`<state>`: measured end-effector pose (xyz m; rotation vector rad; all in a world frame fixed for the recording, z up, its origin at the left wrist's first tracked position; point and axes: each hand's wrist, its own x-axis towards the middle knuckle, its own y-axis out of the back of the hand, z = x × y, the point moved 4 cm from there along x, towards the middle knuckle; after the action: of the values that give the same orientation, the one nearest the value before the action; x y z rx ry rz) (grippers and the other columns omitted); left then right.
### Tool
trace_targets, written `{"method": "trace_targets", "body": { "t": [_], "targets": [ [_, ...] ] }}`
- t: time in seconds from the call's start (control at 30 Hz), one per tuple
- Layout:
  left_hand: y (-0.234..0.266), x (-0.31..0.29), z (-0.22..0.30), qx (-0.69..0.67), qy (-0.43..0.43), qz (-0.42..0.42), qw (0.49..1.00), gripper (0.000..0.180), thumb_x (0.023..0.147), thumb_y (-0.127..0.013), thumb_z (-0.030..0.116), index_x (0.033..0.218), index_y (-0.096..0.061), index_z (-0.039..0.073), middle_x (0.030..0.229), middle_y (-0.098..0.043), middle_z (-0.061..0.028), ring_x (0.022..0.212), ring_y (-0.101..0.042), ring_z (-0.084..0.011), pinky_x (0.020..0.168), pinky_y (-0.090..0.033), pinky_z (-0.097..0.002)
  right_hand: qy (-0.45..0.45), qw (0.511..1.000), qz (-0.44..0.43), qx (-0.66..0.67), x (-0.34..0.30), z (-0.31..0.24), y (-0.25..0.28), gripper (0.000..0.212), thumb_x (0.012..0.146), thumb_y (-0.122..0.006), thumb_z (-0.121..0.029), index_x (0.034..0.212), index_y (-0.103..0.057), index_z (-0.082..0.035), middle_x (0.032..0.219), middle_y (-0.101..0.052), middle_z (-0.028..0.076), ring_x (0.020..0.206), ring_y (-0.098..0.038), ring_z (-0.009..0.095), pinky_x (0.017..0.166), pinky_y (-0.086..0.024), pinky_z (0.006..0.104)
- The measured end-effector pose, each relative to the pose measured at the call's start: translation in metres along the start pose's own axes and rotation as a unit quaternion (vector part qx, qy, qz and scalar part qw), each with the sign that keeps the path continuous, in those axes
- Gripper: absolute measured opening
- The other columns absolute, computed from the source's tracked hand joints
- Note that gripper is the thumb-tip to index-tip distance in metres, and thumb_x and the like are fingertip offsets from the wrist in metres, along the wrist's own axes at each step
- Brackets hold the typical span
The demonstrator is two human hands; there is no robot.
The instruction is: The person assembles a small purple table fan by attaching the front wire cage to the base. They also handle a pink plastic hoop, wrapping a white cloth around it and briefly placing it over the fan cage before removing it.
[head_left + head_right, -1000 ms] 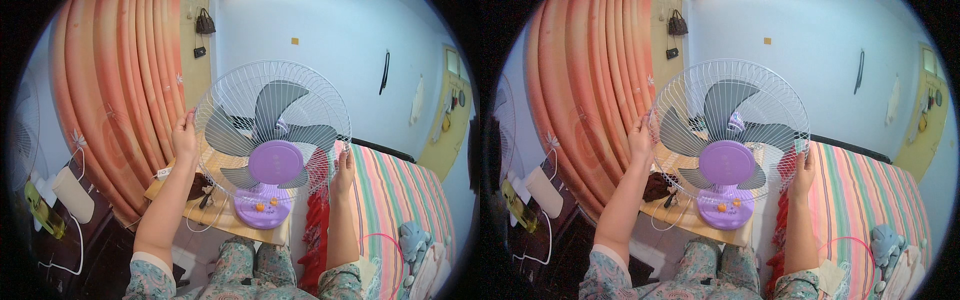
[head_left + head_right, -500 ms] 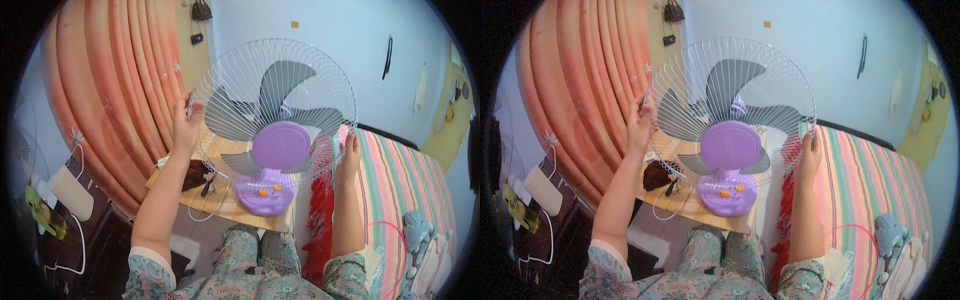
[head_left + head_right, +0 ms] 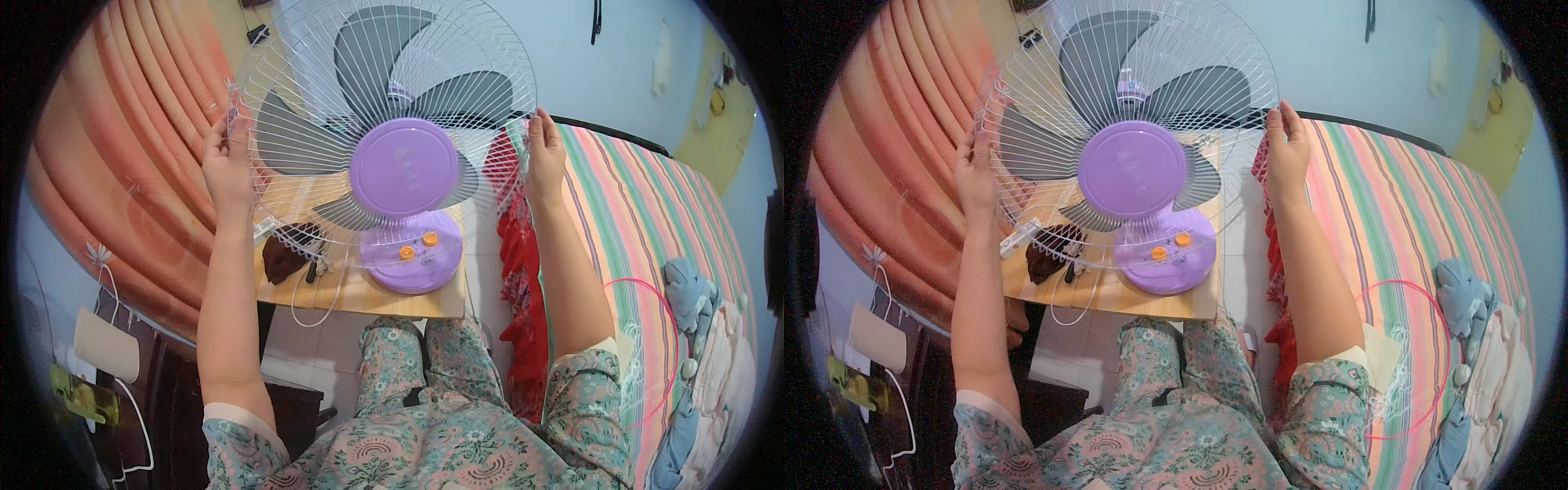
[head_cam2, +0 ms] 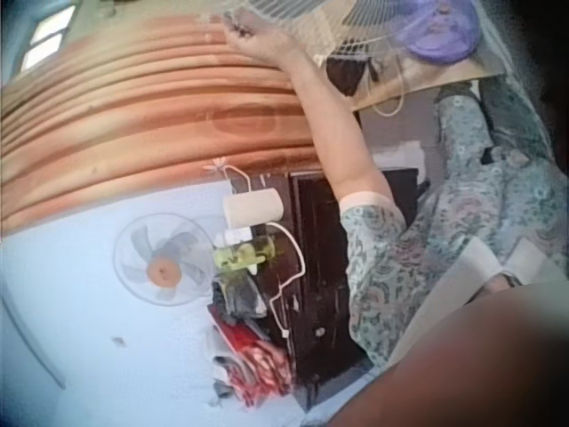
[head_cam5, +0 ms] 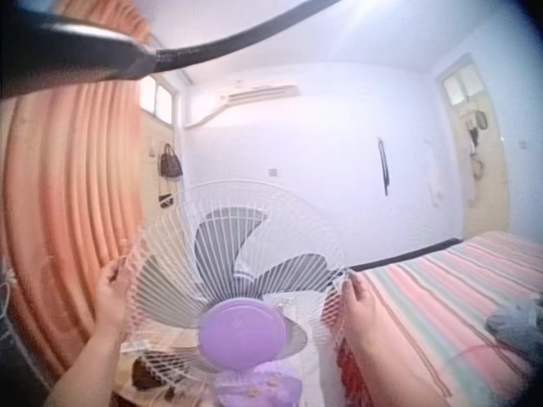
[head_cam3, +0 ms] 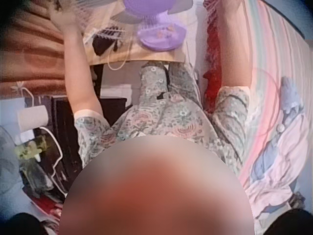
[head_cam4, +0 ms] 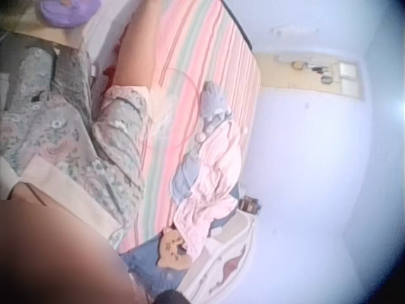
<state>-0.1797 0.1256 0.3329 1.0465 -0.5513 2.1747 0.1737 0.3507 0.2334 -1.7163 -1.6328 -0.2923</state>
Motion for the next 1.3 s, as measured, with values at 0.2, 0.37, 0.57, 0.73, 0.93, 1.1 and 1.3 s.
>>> {"method": "trace_targets", "body": {
  "t": [0.2,0.37,0.57,0.73,0.93,1.1,1.3],
  "targets": [
    [-0.004,-0.010,0.012,0.053,0.016,0.014,0.998,0.041,0.094,-0.057,0.025,0.123,-0.052,-0.003,0.107,-0.059,-0.0051,0.095,-0.054,-0.0113,0.084,-0.043,-0.0246,-0.002,0.997,0.059,-0.042,-0.020,0.003,0.001,0.047,0.097,-0.047,-0.033,0.129,-0.048,0.001,0.119,-0.054,0.011,0.104,-0.052,0.016,0.092,-0.040,0.0291],
    [-0.008,-0.020,0.011,0.001,-0.045,0.004,0.999,0.050,0.090,-0.063,0.030,0.125,-0.049,-0.003,0.103,-0.059,-0.0049,0.088,-0.057,-0.0091,0.070,-0.047,-0.0213,0.038,0.992,0.062,-0.107,-0.026,0.031,0.009,0.045,0.099,-0.040,-0.034,0.125,-0.049,0.002,0.121,-0.051,0.016,0.113,-0.048,0.026,0.099,-0.035,0.0357],
    [0.006,-0.029,0.004,0.069,-0.078,-0.001,0.995,0.061,0.086,-0.067,0.036,0.129,-0.047,-0.001,0.122,-0.043,-0.0089,0.094,-0.055,-0.0131,0.084,-0.046,-0.0264,0.065,0.978,0.059,-0.187,-0.055,0.035,0.006,0.050,0.098,-0.042,-0.039,0.125,-0.047,0.003,0.127,-0.043,0.017,0.124,-0.035,0.029,0.105,-0.026,0.0379],
    [0.014,-0.033,-0.005,0.083,-0.090,-0.020,0.992,0.058,0.087,-0.065,0.036,0.130,-0.048,0.001,0.123,-0.040,-0.0086,0.104,-0.051,-0.0150,0.091,-0.043,-0.0293,0.045,0.979,0.045,-0.193,-0.075,0.036,0.010,0.064,0.090,-0.054,-0.047,0.129,-0.042,0.002,0.137,-0.028,0.019,0.129,-0.026,0.032,0.107,-0.022,0.0412],
    [0.019,-0.038,0.008,0.193,-0.133,-0.054,0.971,0.040,0.093,-0.057,0.025,0.127,-0.053,0.006,0.129,-0.036,-0.0099,0.115,-0.045,-0.0172,0.097,-0.038,-0.0302,-0.059,0.996,0.045,-0.042,-0.089,0.021,0.019,0.054,0.089,-0.063,-0.030,0.127,-0.043,0.003,0.120,-0.049,0.013,0.111,-0.050,0.022,0.097,-0.038,0.0312],
    [0.019,-0.044,0.022,0.100,-0.052,-0.047,0.993,0.028,0.094,-0.055,0.019,0.119,-0.057,0.005,0.129,-0.036,-0.0108,0.117,-0.043,-0.0183,0.099,-0.036,-0.0307,-0.187,0.939,0.003,0.290,-0.079,-0.004,0.023,0.034,0.096,-0.051,-0.030,0.113,-0.053,-0.001,0.097,-0.061,0.007,0.089,-0.059,0.017,0.081,-0.047,0.0304],
    [0.027,-0.041,0.020,0.030,-0.041,-0.022,0.998,0.016,0.093,-0.055,0.012,0.106,-0.057,0.004,0.123,-0.040,-0.0086,0.113,-0.045,-0.0159,0.094,-0.039,-0.0288,-0.190,0.945,0.000,0.265,-0.062,-0.044,0.020,0.027,0.097,-0.049,-0.031,0.094,-0.060,-0.006,0.083,-0.061,0.000,0.078,-0.059,0.011,0.071,-0.048,0.0280]
  ]
}}
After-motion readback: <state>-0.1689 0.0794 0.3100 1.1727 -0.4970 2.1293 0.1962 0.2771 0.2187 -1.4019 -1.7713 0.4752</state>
